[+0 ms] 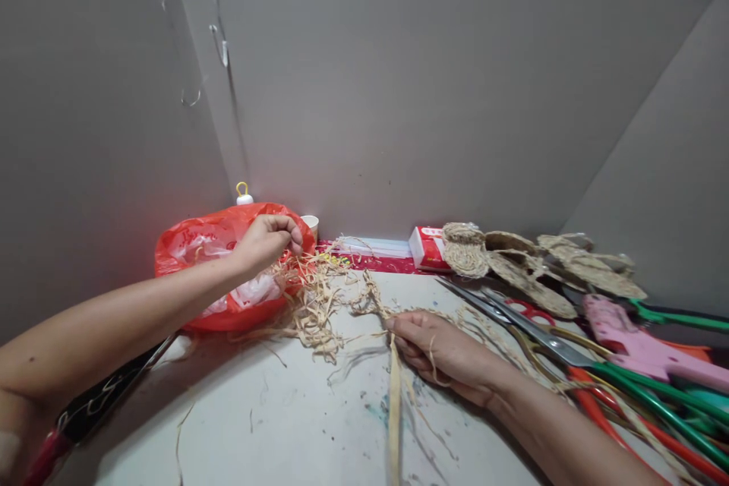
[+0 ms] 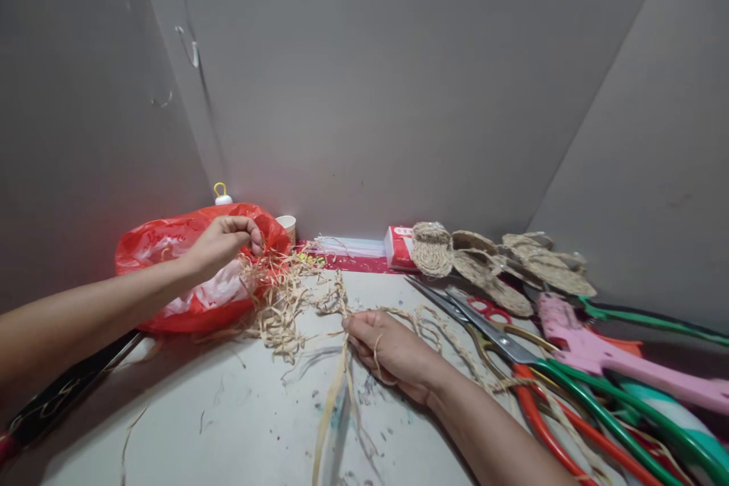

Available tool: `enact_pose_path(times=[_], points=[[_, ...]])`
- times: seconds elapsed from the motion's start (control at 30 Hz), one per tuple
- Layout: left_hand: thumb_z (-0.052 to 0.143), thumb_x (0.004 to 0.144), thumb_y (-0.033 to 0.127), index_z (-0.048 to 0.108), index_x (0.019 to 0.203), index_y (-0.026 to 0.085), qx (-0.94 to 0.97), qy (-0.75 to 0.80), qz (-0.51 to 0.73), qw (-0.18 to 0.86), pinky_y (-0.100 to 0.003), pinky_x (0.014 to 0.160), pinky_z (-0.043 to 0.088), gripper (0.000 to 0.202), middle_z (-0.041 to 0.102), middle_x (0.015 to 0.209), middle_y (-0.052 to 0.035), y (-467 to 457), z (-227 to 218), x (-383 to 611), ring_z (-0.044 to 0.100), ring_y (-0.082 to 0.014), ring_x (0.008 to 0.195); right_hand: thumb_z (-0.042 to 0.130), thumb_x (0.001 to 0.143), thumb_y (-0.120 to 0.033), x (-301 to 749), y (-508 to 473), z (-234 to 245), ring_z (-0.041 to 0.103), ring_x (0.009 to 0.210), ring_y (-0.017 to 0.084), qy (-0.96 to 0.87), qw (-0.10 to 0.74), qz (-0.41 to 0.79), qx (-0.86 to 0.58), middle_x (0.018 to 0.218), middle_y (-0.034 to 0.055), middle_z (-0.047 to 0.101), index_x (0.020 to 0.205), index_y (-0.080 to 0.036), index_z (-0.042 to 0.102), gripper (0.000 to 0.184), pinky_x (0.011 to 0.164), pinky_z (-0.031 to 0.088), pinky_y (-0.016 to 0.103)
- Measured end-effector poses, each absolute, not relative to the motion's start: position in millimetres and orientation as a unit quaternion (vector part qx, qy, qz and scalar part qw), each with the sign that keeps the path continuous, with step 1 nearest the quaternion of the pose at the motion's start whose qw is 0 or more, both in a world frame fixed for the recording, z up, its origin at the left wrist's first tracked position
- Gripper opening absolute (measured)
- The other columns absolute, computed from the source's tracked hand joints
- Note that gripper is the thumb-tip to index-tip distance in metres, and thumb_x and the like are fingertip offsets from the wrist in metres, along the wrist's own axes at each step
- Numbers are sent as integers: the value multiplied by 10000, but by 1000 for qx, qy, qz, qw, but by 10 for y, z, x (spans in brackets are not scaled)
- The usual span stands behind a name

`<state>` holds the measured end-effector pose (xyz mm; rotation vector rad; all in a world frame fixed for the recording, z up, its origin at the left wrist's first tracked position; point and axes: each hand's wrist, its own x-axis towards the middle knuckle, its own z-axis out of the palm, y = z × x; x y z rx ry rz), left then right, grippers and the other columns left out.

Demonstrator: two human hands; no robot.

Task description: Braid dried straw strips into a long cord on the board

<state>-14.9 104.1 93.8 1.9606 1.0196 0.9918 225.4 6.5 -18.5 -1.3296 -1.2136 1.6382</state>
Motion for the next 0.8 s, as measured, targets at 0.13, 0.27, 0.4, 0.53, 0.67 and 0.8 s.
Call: enact_pose_path(times=[0.13,0.27,0.4,0.53,0.67,0.8], points=[[480,781,221,592,845,145,807,398,288,328,-233,547,456,150,640,787,-42,873,842,-135,559,-94,561,611,745,-468,2256,67,-182,175,327,25,-469,343,636,-508,404,-94,317,536,-200,363,421,329,71,197],[587,740,265,618,981,171,937,313,69,137,-253,609,431,261,663,938,-64,640,588,-97,581,-144,703,606,744,-477,2255,57,-178,178,327,26,-470,344,635,-508,406,-95,314,539,-201,363,421,327,73,195],[543,727,136,650,737,156,944,314,-48,94,-251,580,400,109,650,704,-37,693,508,-104,546,-128,602,588,758,-478,2261,51,-189,176,330,27,-473,349,635,-501,410,-92,325,540,-201,364,418,327,71,196],[515,773,170,664,801,149,866,384,76,312,-246,553,419,154,624,622,-24,1035,768,-168,546,-107,535,604,747,-464,2257,52,-179,180,325,25,-476,350,630,-504,403,-89,330,525,-201,354,426,325,74,197],[578,795,285,653,813,146,774,423,180,435,-237,493,416,159,590,598,-20,1301,1048,-275,521,-96,475,557,785,-442,2249,55,-168,184,325,26,-470,344,629,-514,403,-86,336,534,-197,375,395,326,81,191],[552,799,223,663,829,125,760,502,190,367,-205,453,377,151,607,634,-35,1425,1078,-398,480,-75,458,580,760,-465,2246,60,-166,167,323,25,-475,341,631,-509,396,-92,315,522,-199,366,417,326,69,195]])
